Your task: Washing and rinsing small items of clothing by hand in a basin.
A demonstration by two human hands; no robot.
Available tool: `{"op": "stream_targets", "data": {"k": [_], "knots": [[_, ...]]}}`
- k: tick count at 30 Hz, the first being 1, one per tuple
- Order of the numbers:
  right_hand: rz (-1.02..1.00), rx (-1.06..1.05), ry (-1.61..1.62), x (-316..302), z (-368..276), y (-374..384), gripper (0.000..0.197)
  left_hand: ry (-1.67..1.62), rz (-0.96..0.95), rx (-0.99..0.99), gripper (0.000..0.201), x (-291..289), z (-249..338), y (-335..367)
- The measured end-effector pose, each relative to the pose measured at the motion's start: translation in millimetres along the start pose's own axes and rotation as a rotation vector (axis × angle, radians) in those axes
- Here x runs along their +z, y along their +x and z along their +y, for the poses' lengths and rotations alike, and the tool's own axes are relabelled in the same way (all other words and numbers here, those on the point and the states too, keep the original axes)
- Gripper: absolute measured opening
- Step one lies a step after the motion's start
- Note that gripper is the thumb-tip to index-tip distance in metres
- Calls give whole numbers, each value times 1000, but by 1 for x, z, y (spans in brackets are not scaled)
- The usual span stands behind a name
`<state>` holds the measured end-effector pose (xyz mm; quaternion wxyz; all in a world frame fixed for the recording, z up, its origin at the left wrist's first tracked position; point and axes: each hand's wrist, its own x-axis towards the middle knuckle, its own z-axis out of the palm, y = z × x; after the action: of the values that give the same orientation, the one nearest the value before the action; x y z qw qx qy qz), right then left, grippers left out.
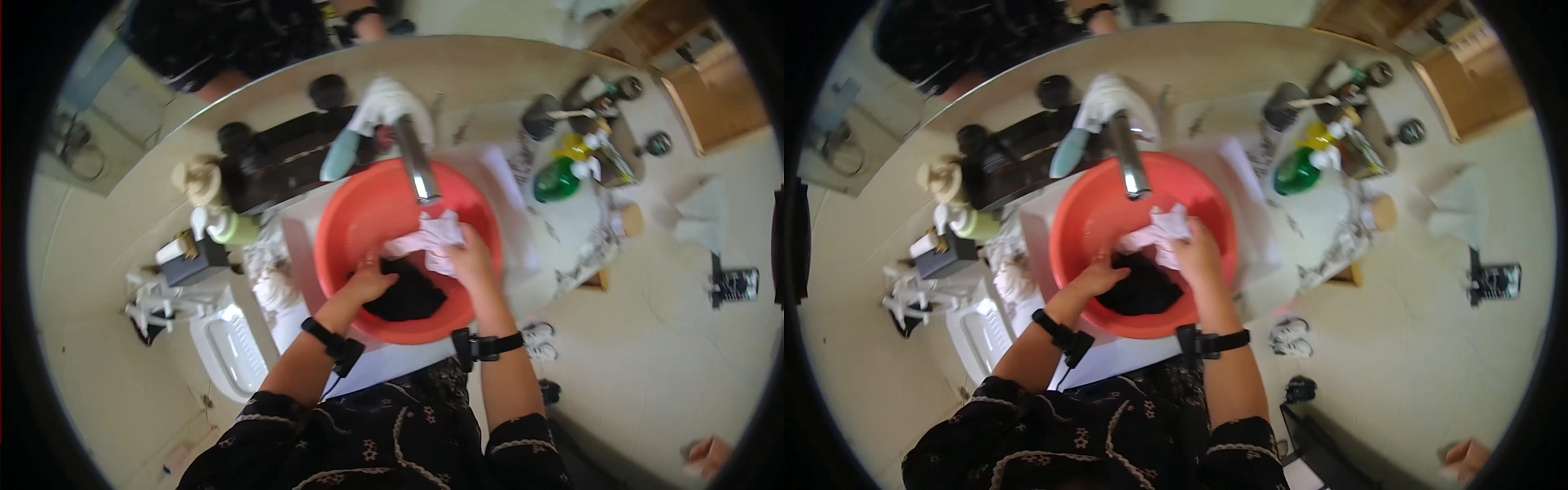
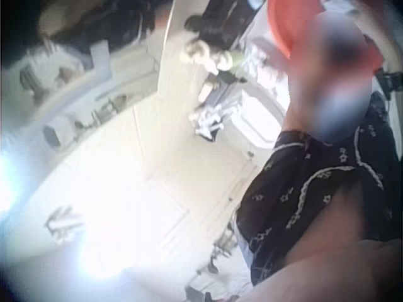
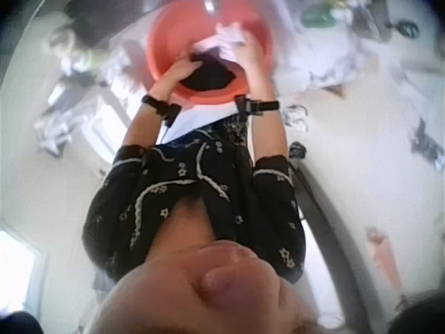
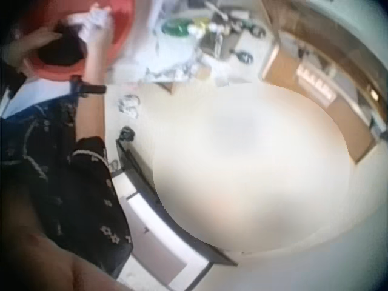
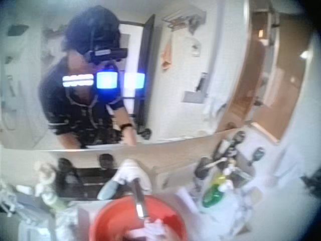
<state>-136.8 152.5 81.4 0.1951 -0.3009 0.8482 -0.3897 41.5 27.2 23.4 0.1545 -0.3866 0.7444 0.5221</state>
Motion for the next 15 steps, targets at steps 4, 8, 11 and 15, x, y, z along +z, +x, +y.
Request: {"op": "stream_targets", "data": {"k": [4, 8, 11, 15], "knots": [[-151, 80, 106, 26, 42, 22, 48, -56, 300, 83, 59, -4, -18, 15], [69, 176, -12, 68, 84, 34, 51, -534, 310, 97, 51, -10, -20, 41], [-84, 193, -165, 94, 64, 44, 67, -1081, 34, -192, 56, -24, 29, 22], [-158, 71, -249, 122, 16, 38, 57, -1643, -202, -218, 60, -30, 29, 30]]}}
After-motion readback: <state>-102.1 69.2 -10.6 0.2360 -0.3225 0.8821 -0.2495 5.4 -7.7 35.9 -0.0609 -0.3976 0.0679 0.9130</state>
